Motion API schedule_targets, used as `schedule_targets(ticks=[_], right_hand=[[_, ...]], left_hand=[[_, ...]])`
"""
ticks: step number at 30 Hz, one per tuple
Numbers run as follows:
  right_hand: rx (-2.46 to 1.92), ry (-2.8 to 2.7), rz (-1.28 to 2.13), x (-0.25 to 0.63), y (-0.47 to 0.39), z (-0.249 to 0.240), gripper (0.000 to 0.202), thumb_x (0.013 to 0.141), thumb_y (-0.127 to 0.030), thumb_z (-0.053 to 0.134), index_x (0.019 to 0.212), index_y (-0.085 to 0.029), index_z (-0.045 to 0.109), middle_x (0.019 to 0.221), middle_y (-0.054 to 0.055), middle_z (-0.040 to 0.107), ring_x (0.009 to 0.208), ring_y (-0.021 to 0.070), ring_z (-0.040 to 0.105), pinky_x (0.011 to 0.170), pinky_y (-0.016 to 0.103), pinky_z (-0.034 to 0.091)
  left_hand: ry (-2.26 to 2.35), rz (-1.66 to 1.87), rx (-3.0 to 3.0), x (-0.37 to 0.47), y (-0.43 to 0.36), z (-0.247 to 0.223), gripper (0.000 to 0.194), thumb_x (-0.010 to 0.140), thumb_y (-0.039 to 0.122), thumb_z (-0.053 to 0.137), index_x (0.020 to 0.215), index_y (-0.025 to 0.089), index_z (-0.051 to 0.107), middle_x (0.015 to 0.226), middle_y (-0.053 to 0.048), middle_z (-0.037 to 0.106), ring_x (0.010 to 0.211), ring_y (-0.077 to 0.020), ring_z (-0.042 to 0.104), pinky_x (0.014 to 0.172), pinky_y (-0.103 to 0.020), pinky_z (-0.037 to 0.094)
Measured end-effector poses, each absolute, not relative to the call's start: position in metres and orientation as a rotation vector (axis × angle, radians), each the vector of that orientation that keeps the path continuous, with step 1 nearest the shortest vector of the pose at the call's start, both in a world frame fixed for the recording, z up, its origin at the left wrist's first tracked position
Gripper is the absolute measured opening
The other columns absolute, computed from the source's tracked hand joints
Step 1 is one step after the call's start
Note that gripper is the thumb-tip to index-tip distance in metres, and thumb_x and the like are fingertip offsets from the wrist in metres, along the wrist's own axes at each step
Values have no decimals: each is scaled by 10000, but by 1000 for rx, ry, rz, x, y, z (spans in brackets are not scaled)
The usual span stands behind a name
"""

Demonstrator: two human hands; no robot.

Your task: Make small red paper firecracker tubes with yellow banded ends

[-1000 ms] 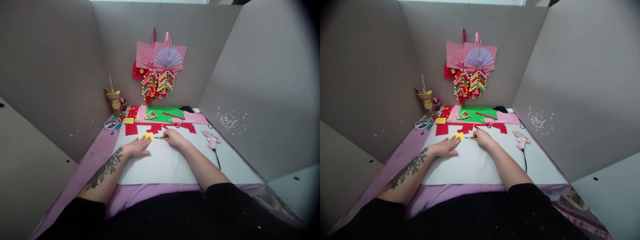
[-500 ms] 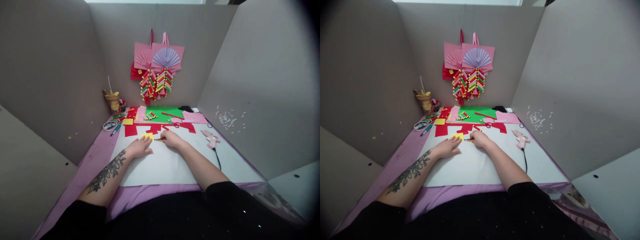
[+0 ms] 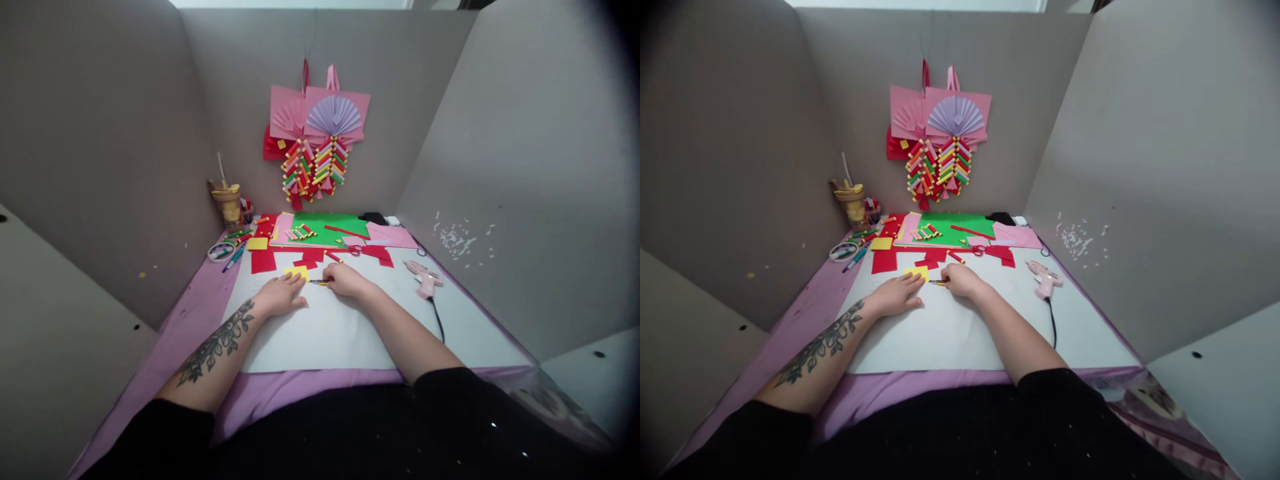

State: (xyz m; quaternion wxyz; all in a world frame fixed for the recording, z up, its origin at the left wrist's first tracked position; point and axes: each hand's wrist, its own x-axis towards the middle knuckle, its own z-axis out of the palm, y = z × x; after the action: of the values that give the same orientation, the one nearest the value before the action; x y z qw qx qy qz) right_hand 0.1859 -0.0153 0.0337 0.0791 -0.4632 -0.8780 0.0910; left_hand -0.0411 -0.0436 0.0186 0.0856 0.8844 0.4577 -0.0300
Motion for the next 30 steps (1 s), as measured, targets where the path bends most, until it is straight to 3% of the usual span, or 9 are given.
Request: schedule_targets(ticks=[8, 14, 18, 30], right_hand=[[-1423, -2624, 260, 189, -15, 32, 177, 723, -112, 536, 825, -180, 664, 889, 52, 646, 783, 161, 554, 669, 220, 366], [-1400, -2643, 222, 188, -9, 31, 180, 742, -95, 534, 838, -179, 660, 904, 65, 630, 823, 170, 554, 709, 221, 370], [-1374, -2664, 216, 188, -8, 32, 163, 747, -101, 551, 839, -181, 658, 898, 64, 627, 851, 175, 553, 719, 223, 372], [-1337, -2681, 207, 185, -8, 30, 174, 751, -108, 534, 847, -183, 659, 888, 65, 624, 847, 174, 548, 708, 229, 366]], left_hand=[[1365, 46, 2736, -40, -43, 19, 501, 883, 473, 347, 1319, 244, 438, 1407, -70, 423, 1257, -265, 410, 1005, -380, 331], [1546, 149, 2705, -45, -40, 26, 352, 870, 300, 376, 1087, 248, 647, 1011, -83, 686, 902, -243, 618, 750, -325, 439], [1427, 287, 2738, -53, -29, 26, 312, 858, 324, 421, 996, 272, 695, 1006, -42, 691, 920, -213, 609, 729, -280, 426], [1213, 341, 2596, -64, -10, 18, 353, 866, 436, 412, 1020, 296, 697, 1035, -26, 609, 836, -158, 572, 734, -240, 418]])
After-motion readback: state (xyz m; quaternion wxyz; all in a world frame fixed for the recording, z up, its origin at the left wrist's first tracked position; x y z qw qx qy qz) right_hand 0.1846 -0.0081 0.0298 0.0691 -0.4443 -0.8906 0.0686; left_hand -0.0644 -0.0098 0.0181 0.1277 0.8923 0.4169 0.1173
